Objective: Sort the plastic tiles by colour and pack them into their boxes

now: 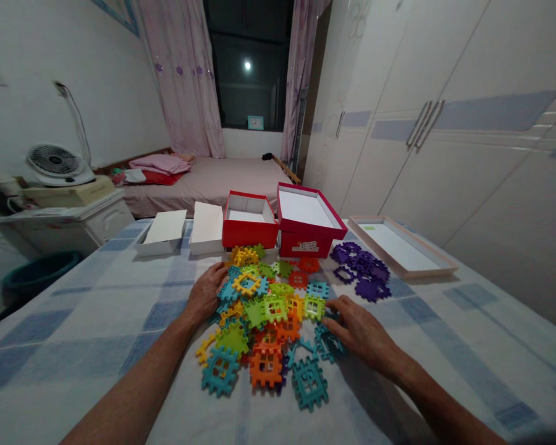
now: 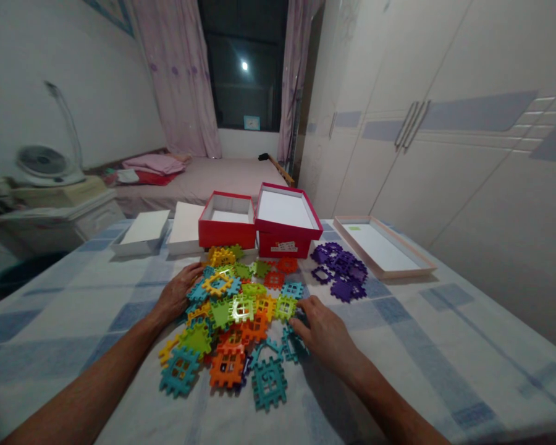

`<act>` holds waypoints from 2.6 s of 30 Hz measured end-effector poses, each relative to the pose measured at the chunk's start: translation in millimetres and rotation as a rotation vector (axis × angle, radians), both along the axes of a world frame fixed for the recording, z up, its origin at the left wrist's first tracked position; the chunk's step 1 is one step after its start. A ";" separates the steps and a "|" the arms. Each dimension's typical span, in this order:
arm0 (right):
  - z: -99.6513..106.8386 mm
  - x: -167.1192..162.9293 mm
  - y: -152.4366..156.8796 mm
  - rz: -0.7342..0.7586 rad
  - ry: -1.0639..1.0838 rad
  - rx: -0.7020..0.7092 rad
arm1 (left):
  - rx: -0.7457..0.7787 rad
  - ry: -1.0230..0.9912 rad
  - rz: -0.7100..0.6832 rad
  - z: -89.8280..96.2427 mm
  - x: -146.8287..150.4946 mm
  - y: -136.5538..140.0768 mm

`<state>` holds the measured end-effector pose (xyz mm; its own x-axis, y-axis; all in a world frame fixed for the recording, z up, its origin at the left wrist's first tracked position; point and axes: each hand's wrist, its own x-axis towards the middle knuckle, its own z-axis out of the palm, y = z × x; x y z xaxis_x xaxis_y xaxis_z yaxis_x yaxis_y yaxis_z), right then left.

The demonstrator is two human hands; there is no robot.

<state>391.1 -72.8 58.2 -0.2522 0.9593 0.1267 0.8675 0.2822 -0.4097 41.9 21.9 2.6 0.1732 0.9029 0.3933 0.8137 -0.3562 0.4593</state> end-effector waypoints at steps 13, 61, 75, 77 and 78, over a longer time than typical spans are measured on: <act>-24.1 -4.8 62.0 -0.106 -0.031 0.070 | 0.017 0.024 -0.016 0.7 0.2 0.0; -7.1 -0.3 -25.0 -0.006 0.104 -0.162 | -0.003 0.031 0.002 -2.5 -3.2 3.5; 3.7 104.3 -16.1 -0.553 0.381 0.033 | 0.009 0.037 -0.028 3.0 -3.1 0.7; -2.3 154.5 -0.3 -0.680 0.307 0.116 | 0.000 0.031 -0.013 2.9 -2.4 0.8; -6.2 176.8 6.2 -0.728 0.271 0.151 | -0.001 0.025 -0.005 2.3 -2.3 1.1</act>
